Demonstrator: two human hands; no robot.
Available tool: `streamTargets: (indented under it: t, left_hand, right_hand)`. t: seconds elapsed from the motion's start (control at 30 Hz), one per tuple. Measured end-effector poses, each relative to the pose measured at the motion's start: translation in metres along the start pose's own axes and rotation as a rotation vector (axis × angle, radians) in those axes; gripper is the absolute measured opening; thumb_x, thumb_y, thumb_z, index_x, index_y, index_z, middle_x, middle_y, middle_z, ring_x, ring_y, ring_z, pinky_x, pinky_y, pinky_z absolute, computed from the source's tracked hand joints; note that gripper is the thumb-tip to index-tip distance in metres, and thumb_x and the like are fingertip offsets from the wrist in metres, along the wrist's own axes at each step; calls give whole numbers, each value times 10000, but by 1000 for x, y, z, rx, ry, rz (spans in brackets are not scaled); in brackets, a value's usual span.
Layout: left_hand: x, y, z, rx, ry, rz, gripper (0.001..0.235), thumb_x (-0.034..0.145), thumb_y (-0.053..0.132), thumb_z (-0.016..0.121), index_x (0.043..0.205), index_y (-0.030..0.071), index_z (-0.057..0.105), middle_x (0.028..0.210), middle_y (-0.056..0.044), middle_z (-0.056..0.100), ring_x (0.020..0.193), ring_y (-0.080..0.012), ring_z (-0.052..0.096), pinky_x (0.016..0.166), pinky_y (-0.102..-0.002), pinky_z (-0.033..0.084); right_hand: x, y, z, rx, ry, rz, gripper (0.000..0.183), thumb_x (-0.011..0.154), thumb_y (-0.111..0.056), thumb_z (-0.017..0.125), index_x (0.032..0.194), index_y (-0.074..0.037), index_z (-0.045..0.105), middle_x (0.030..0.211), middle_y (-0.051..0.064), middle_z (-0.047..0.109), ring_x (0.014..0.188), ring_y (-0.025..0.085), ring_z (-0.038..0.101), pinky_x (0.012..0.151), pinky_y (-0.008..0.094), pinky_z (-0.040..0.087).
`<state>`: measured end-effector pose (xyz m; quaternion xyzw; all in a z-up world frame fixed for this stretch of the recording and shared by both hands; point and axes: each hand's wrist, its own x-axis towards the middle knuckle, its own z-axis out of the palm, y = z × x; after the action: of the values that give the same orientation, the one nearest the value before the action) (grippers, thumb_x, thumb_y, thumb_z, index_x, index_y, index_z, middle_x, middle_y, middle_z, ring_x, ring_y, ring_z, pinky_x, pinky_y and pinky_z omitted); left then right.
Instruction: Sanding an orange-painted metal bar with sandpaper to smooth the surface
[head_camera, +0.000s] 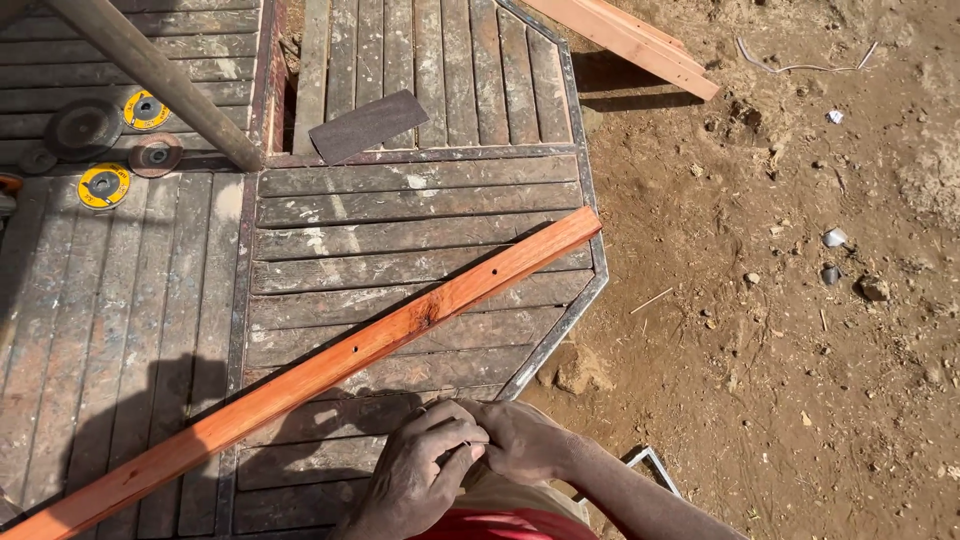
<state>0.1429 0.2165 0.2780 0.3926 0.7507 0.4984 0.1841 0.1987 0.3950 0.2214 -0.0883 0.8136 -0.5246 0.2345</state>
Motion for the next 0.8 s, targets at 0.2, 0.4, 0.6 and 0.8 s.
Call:
streamTargets:
  t: [0.2,0.4,0.6,0.8]
  left_hand:
    - [1,0,0,23,42,76,105,939,67,630,890,52,721,959,-48,622,853,-219,639,767,-327,493]
    - [-9,-11,5,66,53,150,97,909,18,652,909,69,734,895,-51,612,772,-245,631,680,-352,493]
    - [-36,-16,-7,174,237,-9,331,872,171,718,1200,127,713,1198,-32,698,1106,-229,685,975,-334,514]
    - [-77,-39,-38,163,448,-490,441,907,424,618,1284,204,681,1236,-7,726,1197,-217,649,1022,-371,460]
  right_hand:
    - [4,58,30,-60,13,49,148,879,-150,500,877,-63,619,851,90,632,818,264,624,741,427,502]
    - [-4,65,41,-84,-58,217,344,858,-204,480,1175,-116,584,1136,98,605,1111,281,568,1013,448,475]
    - [2,85,79,-44,131,173,326,947,-256,436,1230,-115,514,1175,106,572,1164,287,566,1074,481,463]
    - [17,-33,59,194,317,274,415,942,-205,489,1289,-166,713,1155,6,823,1023,162,767,892,303,593]
